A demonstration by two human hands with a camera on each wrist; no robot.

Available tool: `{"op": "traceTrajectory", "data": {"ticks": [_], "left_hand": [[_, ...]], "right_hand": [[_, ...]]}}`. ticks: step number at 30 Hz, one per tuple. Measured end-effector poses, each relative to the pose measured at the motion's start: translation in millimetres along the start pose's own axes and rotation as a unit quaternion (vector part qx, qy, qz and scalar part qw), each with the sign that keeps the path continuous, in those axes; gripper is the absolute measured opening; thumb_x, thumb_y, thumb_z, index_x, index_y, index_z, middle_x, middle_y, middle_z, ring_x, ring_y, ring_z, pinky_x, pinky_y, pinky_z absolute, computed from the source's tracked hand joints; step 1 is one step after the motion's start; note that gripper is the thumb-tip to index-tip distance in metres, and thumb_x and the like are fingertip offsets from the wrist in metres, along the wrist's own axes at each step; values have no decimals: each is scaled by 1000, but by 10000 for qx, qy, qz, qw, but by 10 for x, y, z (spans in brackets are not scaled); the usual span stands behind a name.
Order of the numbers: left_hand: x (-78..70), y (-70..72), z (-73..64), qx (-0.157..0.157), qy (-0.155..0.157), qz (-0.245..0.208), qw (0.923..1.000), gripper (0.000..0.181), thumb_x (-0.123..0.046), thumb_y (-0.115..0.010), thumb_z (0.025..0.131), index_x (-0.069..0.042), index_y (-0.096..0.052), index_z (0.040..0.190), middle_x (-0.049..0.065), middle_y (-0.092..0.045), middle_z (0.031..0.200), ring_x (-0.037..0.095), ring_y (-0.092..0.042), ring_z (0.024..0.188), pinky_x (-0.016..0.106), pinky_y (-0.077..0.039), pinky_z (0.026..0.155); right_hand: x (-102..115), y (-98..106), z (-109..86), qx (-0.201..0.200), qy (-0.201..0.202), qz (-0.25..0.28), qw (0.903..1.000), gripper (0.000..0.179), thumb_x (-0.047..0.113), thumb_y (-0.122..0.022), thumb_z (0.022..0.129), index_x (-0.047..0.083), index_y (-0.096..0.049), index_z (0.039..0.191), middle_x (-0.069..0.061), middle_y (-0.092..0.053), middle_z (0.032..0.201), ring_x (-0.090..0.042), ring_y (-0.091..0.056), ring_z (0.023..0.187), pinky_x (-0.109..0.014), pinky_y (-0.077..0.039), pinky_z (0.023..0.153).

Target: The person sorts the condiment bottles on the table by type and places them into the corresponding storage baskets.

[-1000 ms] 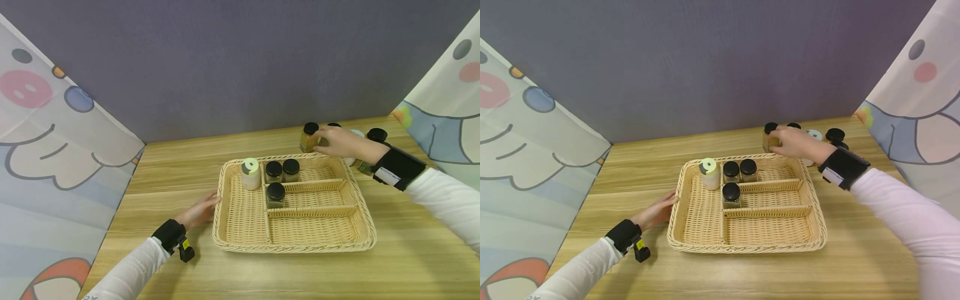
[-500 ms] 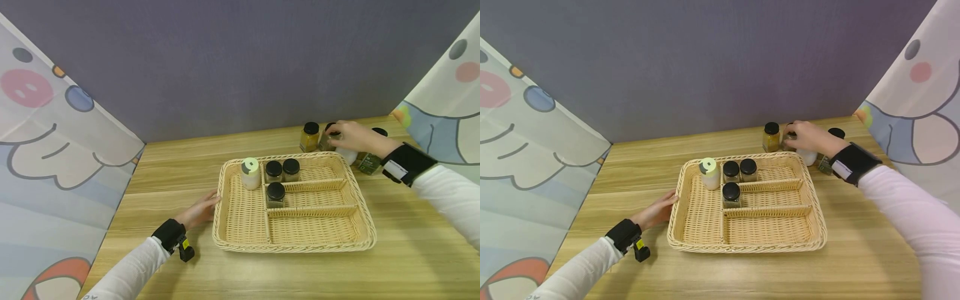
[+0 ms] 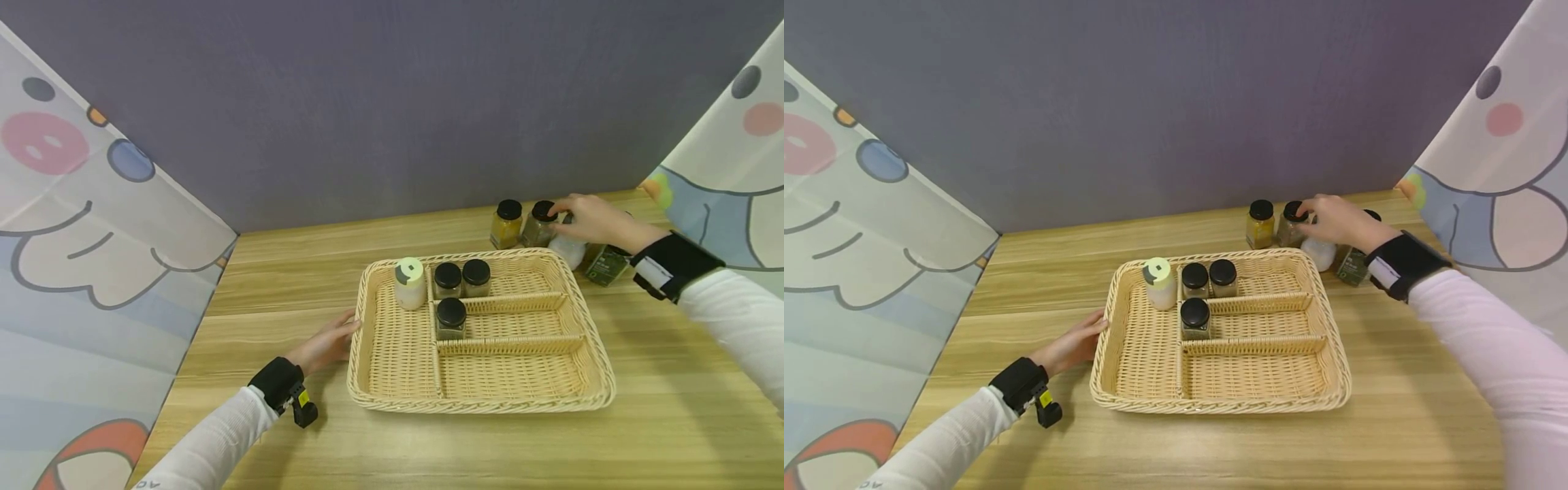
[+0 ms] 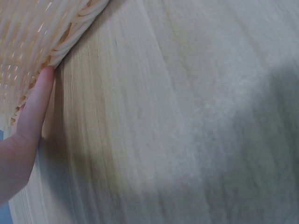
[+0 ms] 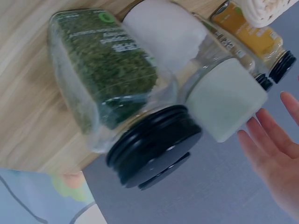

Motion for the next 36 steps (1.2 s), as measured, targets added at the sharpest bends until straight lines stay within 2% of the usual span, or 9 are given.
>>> {"op": "traceTrajectory", "data": {"ticks": [8,11,20,25,29,32,36], "left_hand": [[12,-7,17,-34,-2,-76,10000,48,-25,-36,95,-16,-12,137,21,-22,142,34,-23,126,59,-33,94],[12,-4,20,-70,5,-96,9999,48,-25,-36,96,-16,-12,137,21,-22,142,34,-23,126,59,-33,94],[5,-6,17,-101,-1,-86,9999,48,-25,-36,95,-16,-13,136,21,-22,142,34,-23,126,59,-33,94],[9,-5,20,-98,9,-96,9999,48,-25,-35,96,-16,-12,137,21,-21,142,34,-23,126,59,-33,94],[17,-5,18,-113,33,-115,9999,48,-25,-34,96,-16,-11,137,21,-22,142,34,-24,126,58,-34,94],[19,-4,14,-110,43,-107,9999,48,-24,-35,96,-17,-11,137,21,-22,142,33,-25,125,58,-34,94],[14,-6,17,-63,15,-28,10000,48,-25,-34,96,-17,-11,137,21,-22,142,33,-24,126,58,-33,94]], "right_hand": [[-131,12,-13,-104,-78,-121,9998,31,15,-60,79,-6,-56,102,-29,-53,96,-33,-49,76,-49,-43,65],[-159,7,-20,-97,-52,-132,9999,32,15,-61,78,-7,-57,100,-29,-54,95,-36,-51,78,-51,-43,68],[-261,-99,-35,231,-197,-63,9995,35,13,-61,77,-6,-53,105,-34,-51,106,-47,-49,91,-57,-44,76],[-276,-143,-43,303,-198,-25,9993,36,11,-62,76,-5,-52,106,-32,-53,104,-42,-53,85,-50,-46,66],[-283,-169,-46,381,-211,-41,9990,37,11,-62,75,-5,-52,107,-31,-53,103,-34,-53,76,-44,-41,58],[-296,-185,-46,425,-247,-43,9988,38,11,-62,74,-5,-51,107,-31,-53,102,-29,-50,71,-42,-38,56],[-303,-200,-41,460,-284,-2,9985,39,10,-62,74,-5,-51,107,-32,-52,104,-29,-49,72,-42,-37,57]]}}
Point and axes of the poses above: each hand's wrist, its own z-axis towards the middle knuckle, its own y-axis out of the back of the hand, x = y × z, the point moved 9 cm from there along z, towards the middle knuckle
